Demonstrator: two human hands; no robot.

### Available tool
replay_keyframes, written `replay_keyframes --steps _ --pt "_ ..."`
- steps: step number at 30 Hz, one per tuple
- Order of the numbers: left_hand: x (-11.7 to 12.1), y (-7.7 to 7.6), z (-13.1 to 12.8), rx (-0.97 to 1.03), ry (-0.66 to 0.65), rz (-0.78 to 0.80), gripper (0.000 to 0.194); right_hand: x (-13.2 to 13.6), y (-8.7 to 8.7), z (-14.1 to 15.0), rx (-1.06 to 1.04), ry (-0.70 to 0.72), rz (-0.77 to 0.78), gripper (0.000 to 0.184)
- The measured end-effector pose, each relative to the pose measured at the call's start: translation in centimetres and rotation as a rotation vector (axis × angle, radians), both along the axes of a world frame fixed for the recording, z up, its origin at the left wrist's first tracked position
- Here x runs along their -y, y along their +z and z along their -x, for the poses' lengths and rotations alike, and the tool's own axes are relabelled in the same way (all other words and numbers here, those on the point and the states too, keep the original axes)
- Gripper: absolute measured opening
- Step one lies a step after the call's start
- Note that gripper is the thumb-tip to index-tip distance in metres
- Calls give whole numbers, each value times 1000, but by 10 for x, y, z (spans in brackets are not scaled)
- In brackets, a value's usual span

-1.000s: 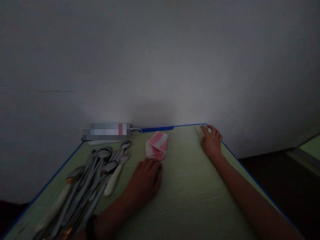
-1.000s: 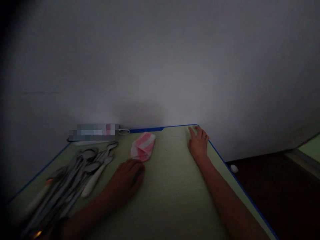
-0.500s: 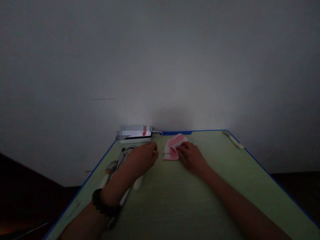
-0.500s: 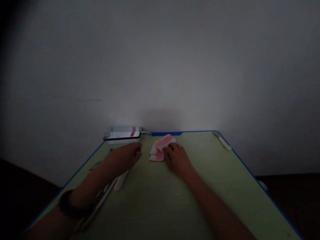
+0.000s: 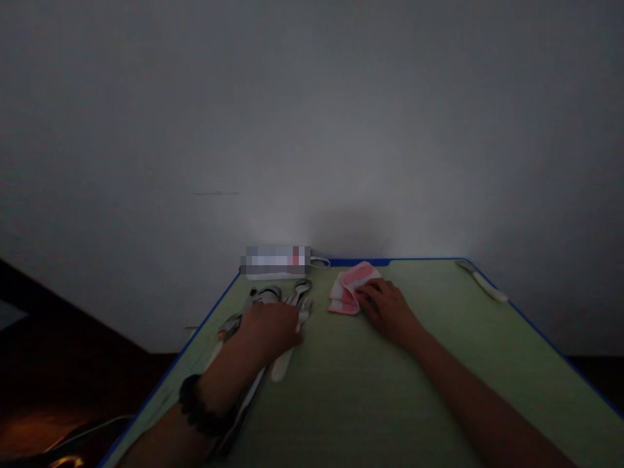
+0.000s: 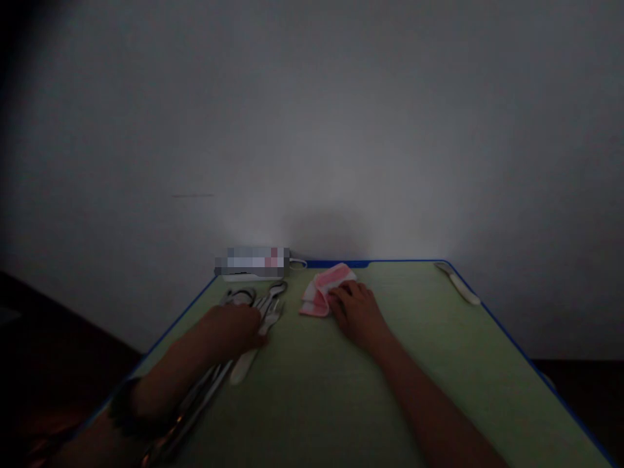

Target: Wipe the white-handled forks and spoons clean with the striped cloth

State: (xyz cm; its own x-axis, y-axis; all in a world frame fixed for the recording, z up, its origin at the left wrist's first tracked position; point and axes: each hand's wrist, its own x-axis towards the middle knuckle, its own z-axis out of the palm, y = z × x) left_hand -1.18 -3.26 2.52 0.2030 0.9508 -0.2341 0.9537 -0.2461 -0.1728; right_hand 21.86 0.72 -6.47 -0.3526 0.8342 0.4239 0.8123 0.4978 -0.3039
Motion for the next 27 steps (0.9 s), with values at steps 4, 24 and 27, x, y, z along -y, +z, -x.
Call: replay_keyframes --steps 4,24,27 --pt "10 -6 -16 26 -40 -18 29 2 2 4 0 -39 -25 36" --pt "21 -57 -55 658 73 -57 30 -21 -9 -15 -610 -205 -21 6" --pt "24 -57 -54 775 67 -53 22 -20 -8 -11 -555 -243 -34 8"
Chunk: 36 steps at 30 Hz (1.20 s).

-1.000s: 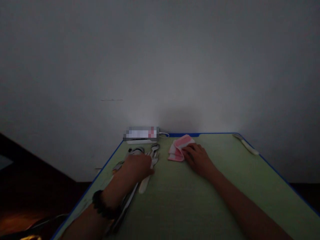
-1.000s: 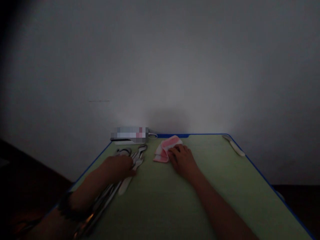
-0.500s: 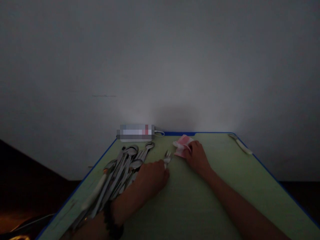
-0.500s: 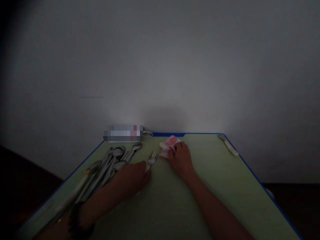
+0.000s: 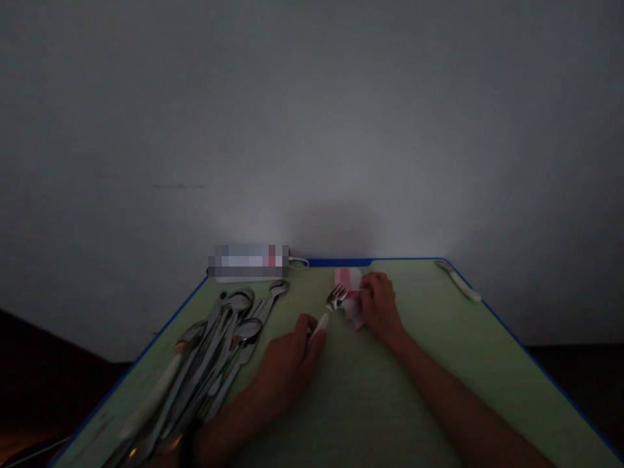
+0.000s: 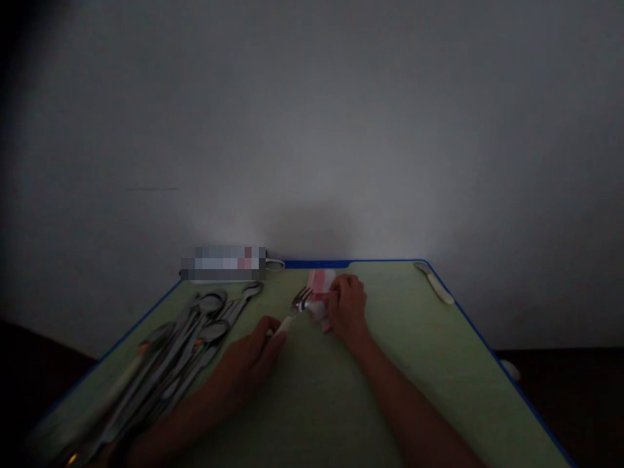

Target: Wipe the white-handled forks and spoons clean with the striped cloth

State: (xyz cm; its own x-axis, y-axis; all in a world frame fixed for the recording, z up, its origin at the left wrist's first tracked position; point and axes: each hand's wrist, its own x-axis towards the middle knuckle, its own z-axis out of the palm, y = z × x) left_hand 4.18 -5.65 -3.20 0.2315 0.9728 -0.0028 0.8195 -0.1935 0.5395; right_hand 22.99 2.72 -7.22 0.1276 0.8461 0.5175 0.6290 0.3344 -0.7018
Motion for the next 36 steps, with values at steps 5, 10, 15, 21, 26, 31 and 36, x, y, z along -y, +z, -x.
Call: replay_keyframes --steps 5,10,15,21,26,31,36 --pt "-2 -3 4 238 -33 18 14 5 6 1 -231 32 152 10" --pt "-4 -12 0 585 38 68 22 5 7 -3 -346 -3 206 11" --pt "-6 -12 -2 736 106 93 26 6 9 -2 -336 26 164 27" --pt "-6 -9 -2 669 124 61 27 0 3 -6 -430 45 114 34" --pt "-6 -4 0 457 76 -1 24 0 1 -2 -96 -112 -60 53" --pt "-10 -8 3 434 97 -36 22 15 13 10 367 53 -89 26" --pt "-13 -10 4 484 156 -41 24 22 14 14 477 403 38 27"
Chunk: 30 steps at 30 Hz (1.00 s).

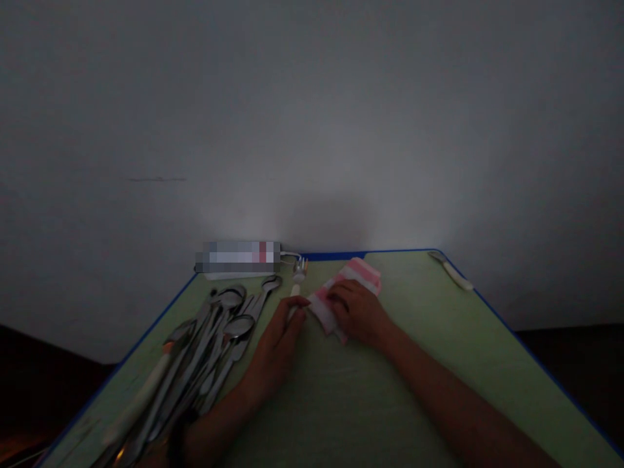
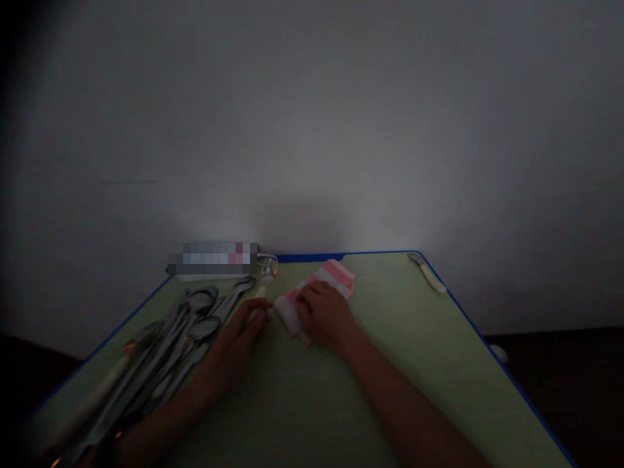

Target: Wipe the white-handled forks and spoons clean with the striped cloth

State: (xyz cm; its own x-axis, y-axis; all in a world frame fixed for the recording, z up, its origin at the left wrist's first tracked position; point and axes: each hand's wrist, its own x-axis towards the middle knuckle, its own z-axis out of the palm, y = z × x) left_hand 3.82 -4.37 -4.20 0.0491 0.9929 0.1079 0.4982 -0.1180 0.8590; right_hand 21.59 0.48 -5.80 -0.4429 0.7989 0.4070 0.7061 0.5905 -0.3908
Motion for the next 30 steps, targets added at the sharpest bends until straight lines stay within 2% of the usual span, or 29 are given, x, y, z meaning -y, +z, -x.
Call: replay_keyframes --steps 6,13,17,24,30 --pt "-2 3 -2 55 -31 -26 20 0 -9 1 55 21 -77 43" --pt "-1 3 -1 43 -9 -22 22 0 -2 2 13 -55 -67 17" --pt "-1 4 -2 17 -26 19 24 -1 -3 0 -1 -78 -40 17" --pt "2 7 -3 19 -58 63 25 -1 -4 2 37 -47 -76 16" --pt "1 3 -2 25 -81 54 26 -2 -7 3 72 -131 -76 17"
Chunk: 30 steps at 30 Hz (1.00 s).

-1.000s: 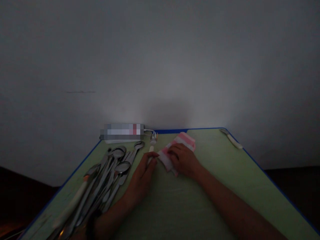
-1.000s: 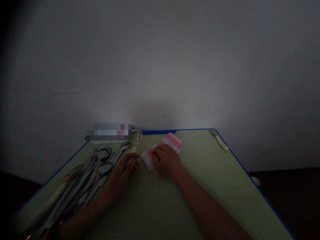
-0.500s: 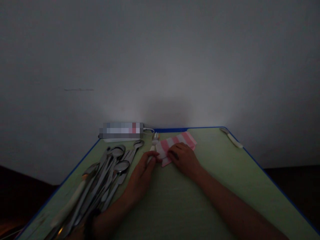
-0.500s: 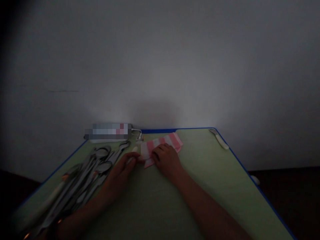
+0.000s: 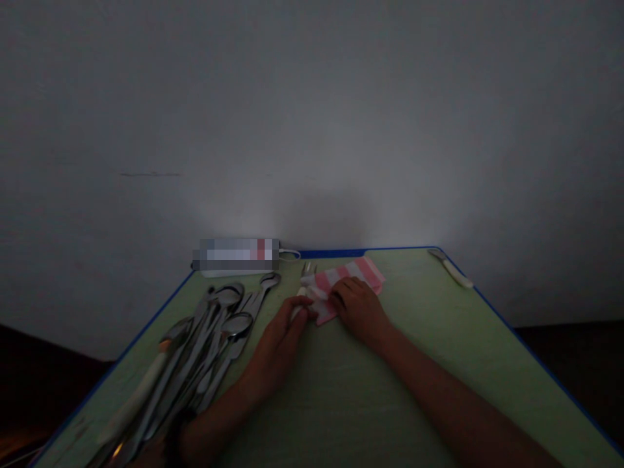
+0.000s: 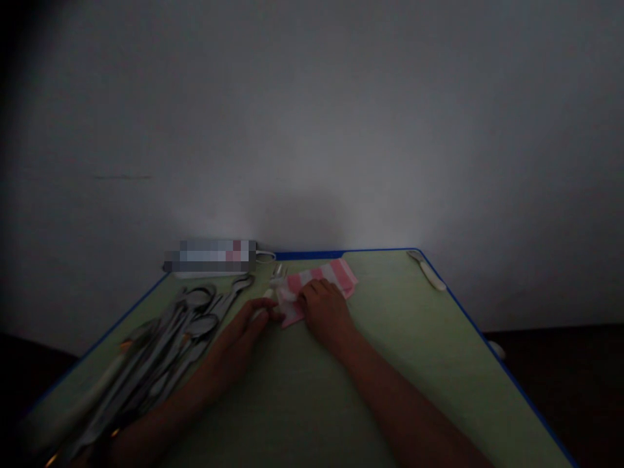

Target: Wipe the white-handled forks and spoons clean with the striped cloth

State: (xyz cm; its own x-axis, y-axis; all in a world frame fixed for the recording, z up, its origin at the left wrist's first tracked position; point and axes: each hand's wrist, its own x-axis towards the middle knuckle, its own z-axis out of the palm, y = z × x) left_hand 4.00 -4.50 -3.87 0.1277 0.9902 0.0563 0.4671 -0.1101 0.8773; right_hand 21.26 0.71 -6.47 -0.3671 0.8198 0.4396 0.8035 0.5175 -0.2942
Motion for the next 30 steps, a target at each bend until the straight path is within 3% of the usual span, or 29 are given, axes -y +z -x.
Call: replay_keyframes --steps 5,13,21,25,30 --pt "0 1 0 26 6 1 24 1 2 1 -75 -49 -51 18" --pt "-4 -7 3 82 98 -55 24 4 7 3 -306 7 -141 16" --pt "-13 -19 9 144 185 -85 27 4 5 4 -372 91 -85 13" --pt "-16 -21 10 160 176 -91 27 6 7 2 -331 104 -53 12" --pt "-14 -18 9 130 218 -83 25 10 10 -1 -91 196 32 8"
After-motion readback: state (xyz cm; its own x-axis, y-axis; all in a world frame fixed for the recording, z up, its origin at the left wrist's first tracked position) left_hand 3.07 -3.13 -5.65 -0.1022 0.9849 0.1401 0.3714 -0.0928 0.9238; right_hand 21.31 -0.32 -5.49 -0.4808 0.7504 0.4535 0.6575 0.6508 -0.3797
